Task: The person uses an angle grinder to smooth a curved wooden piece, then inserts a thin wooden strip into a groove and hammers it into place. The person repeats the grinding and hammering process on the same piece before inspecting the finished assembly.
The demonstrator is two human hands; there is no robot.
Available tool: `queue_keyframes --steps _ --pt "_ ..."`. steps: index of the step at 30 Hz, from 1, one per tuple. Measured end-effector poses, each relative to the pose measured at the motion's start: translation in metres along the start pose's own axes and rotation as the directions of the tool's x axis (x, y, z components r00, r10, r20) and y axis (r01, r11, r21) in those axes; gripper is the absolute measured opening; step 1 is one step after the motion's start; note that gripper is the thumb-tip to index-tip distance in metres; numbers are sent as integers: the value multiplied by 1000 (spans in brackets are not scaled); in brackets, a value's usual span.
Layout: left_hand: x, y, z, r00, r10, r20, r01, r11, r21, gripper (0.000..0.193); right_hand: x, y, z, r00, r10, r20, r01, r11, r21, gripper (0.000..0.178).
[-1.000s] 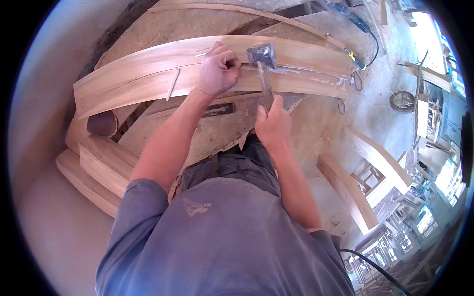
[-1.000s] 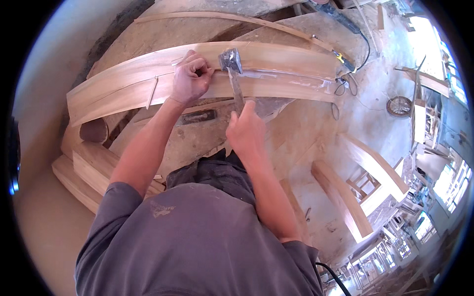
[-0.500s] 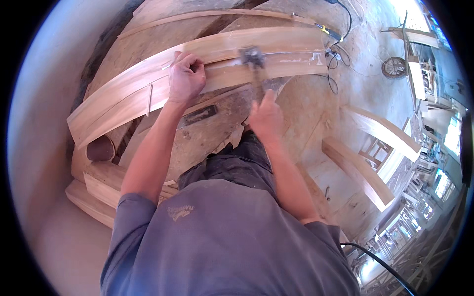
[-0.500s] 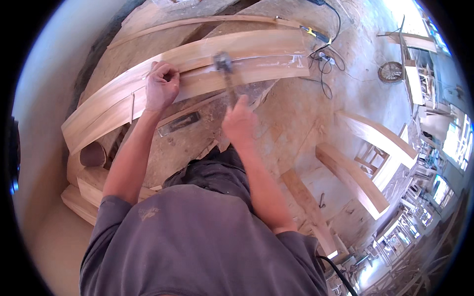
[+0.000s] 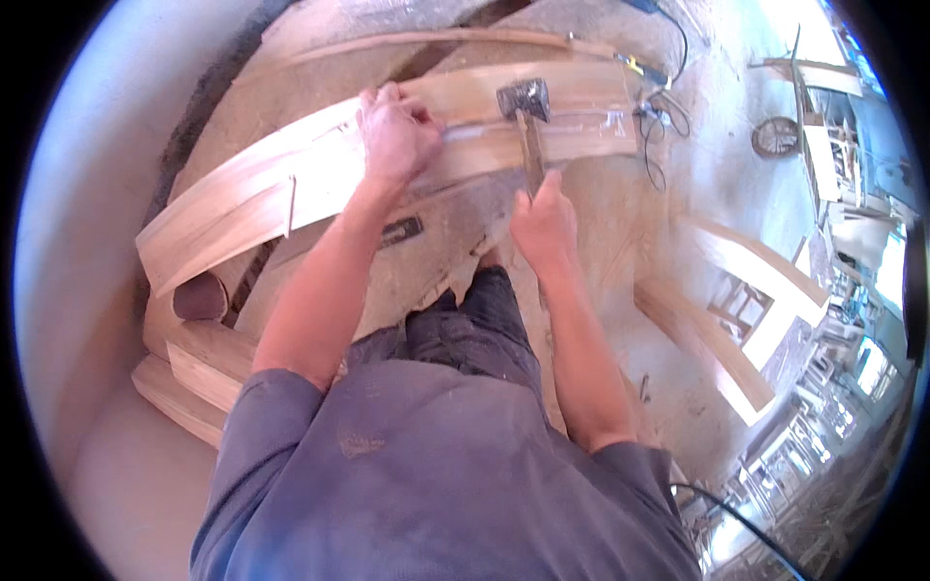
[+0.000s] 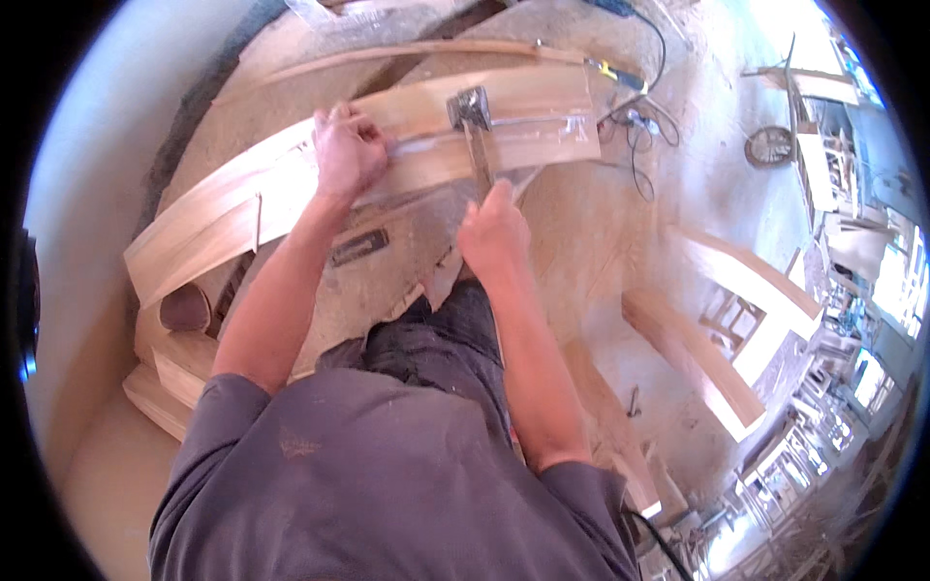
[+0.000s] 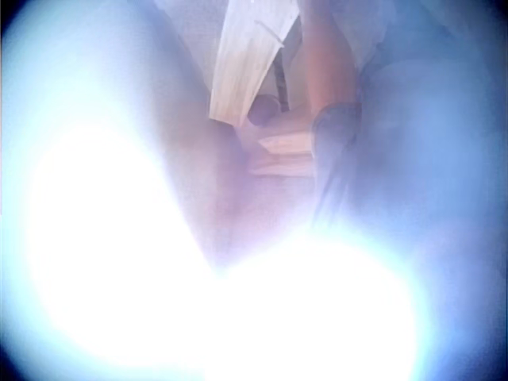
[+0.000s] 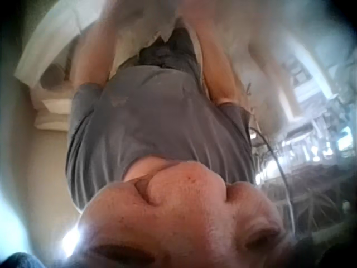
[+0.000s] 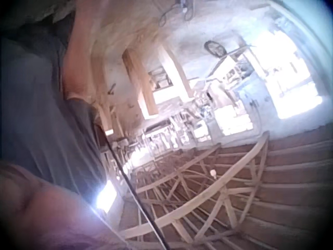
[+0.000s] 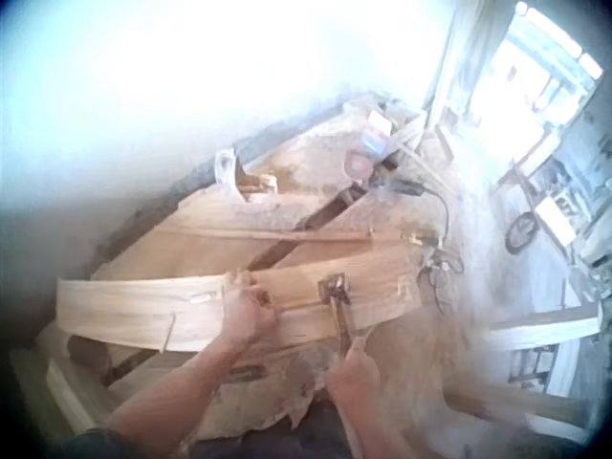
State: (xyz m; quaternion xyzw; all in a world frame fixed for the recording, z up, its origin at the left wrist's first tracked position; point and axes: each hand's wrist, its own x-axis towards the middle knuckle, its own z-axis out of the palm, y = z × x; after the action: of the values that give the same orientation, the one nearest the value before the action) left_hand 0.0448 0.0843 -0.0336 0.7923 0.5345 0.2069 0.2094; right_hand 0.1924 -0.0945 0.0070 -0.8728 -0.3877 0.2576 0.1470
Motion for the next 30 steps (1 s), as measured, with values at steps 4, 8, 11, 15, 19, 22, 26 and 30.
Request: queue_keyframes --steps 4,8,11,15,19,22,26,30 --pt "1 6 -7 994 -63 84 70 994 -86 9 -16 -19 -21 1000 -25 11 22 971 239 38" --pt "3 9 -5 999 -33 42 37 995 -96 13 -16 -17 8 991 -70 -117 93 976 197 39" --pt "-1 9 -7 998 -45 51 48 996 -71 16 -3 -16 1 997 -68 39 67 997 26 40" --pt "-1 6 -4 999 -35 24 37 996 -80 15 -22 -32 -18 994 -98 -50 108 956 271 41" --pt "-3 6 2 1000 -4 16 5 999 -48 13 -13 -10 11 994 -45 100 49 998 -34 43" --pt "1 11 -5 996 -59 65 63 996 -65 14 -4 -14 -2 995 -82 51 81 996 25 43" --pt "-3 6 -2 998 -46 30 48 997 -68 14 -17 -14 -18 998 3 -67 11 980 200 43" --pt "-1 8 -3 992 -93 90 100 992 -75 17 7 16 -14 999 41 -23 -40 998 51 46"
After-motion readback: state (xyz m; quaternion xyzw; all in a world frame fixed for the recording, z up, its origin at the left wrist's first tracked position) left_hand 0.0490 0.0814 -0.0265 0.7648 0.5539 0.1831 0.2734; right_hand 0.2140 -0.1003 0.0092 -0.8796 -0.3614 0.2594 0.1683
